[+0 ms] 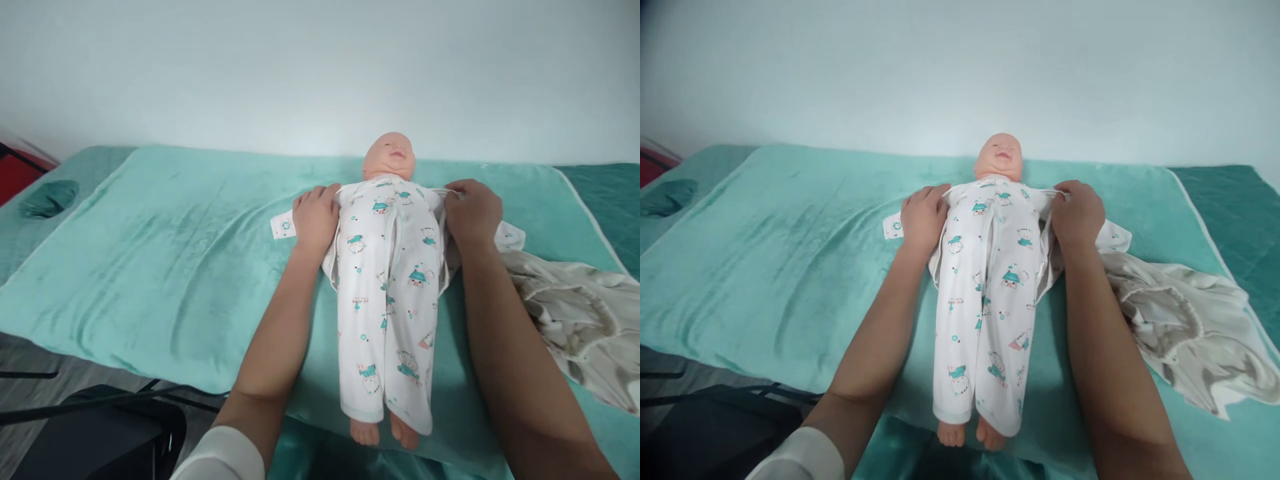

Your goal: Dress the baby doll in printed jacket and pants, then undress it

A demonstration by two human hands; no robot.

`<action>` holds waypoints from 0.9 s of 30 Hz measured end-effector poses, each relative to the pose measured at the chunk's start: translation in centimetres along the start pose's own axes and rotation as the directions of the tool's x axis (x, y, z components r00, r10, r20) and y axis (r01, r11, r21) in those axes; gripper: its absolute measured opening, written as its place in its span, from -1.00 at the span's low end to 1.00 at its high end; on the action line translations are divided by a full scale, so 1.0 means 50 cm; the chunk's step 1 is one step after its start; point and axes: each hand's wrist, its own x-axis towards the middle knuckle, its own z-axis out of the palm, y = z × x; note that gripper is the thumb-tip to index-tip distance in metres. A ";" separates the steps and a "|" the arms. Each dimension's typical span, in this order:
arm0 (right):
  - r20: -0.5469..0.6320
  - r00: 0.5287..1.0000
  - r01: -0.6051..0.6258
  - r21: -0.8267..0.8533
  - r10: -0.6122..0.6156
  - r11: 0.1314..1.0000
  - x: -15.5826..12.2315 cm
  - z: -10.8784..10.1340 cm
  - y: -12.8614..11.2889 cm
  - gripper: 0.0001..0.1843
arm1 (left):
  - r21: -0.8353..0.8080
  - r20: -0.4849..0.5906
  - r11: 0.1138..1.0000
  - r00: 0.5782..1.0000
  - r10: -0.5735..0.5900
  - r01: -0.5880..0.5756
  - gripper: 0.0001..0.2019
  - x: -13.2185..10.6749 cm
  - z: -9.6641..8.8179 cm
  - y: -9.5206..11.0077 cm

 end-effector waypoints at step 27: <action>0.641 0.495 0.777 -0.023 -0.587 0.630 -0.053 0.066 -0.371 -0.81 | 0.004 -0.039 0.990 0.989 -0.144 0.144 -0.83 0.001 0.006 -0.009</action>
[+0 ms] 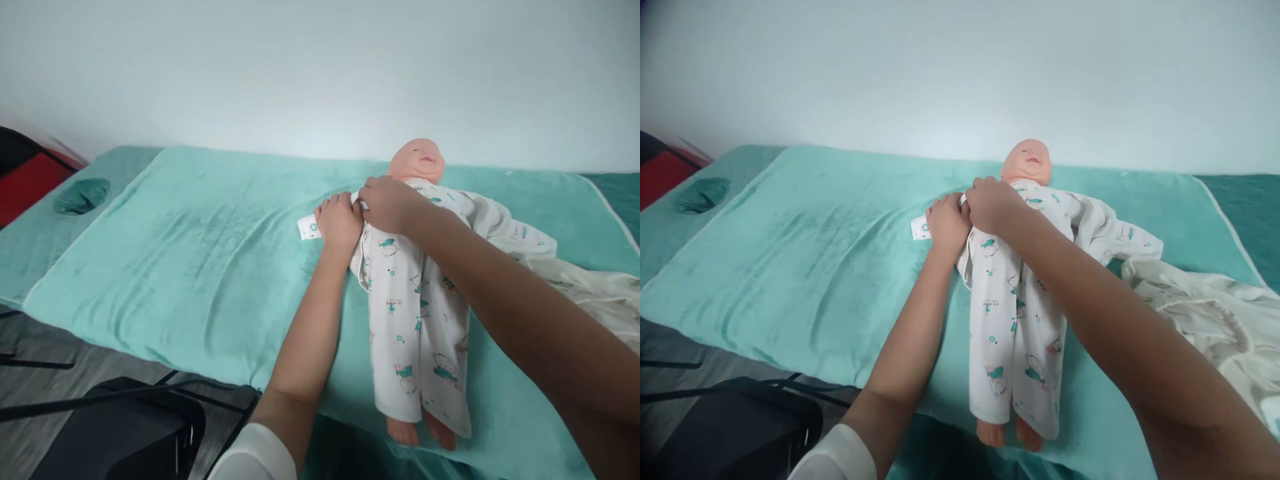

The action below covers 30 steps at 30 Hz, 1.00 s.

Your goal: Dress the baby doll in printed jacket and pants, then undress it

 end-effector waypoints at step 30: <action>0.195 0.977 -0.090 0.005 0.087 0.996 0.038 -0.023 0.046 -0.58 | 0.061 0.041 0.997 0.998 -0.041 0.039 -0.72 -0.019 -0.038 -0.044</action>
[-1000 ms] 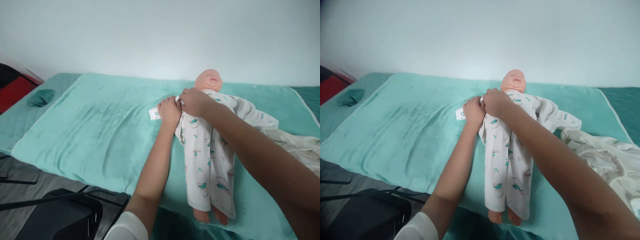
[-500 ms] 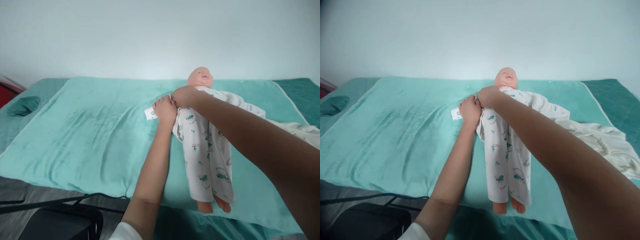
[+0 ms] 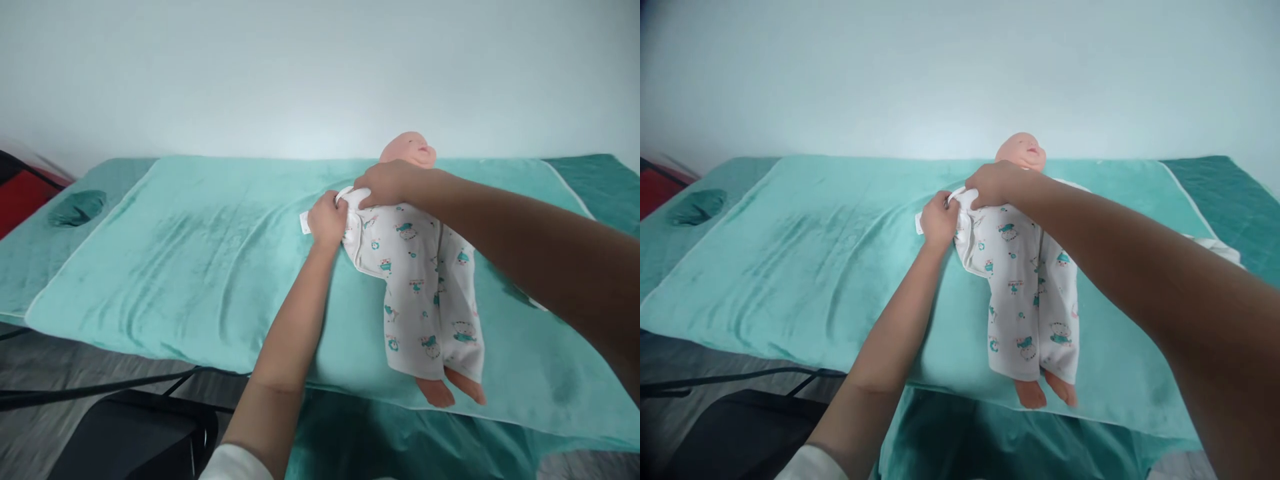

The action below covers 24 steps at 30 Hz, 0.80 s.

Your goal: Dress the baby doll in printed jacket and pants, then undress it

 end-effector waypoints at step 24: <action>0.027 0.998 -0.064 -0.024 0.065 0.998 -0.093 -0.045 0.020 -0.57 | 0.111 0.014 0.994 1.000 0.017 -0.018 -0.61 -0.029 -0.011 -0.022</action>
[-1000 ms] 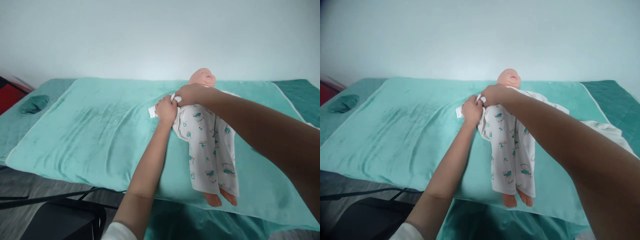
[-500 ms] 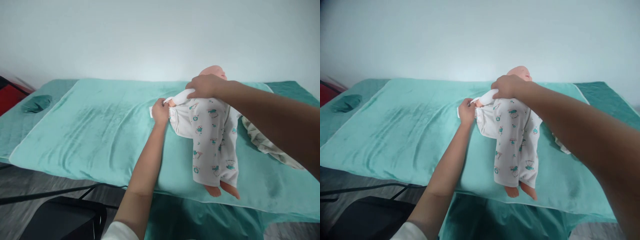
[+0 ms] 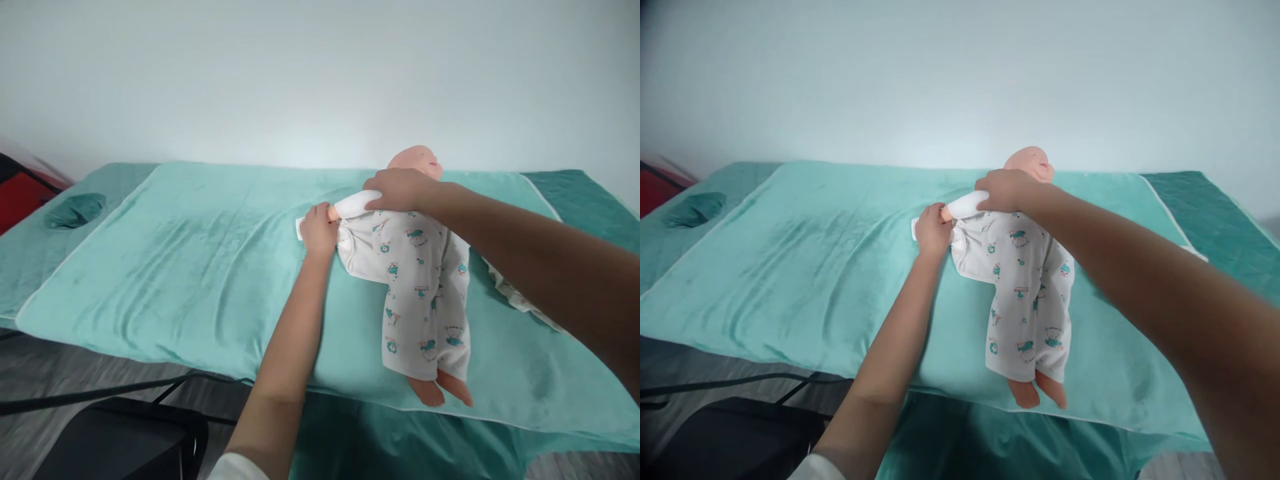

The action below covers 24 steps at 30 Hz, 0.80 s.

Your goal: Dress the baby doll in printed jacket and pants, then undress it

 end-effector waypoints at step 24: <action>-0.503 0.684 -0.219 0.548 0.528 0.807 -0.175 0.214 0.137 -0.54 | 0.013 -0.048 0.992 0.991 -0.127 0.128 -0.57 0.007 -0.002 0.001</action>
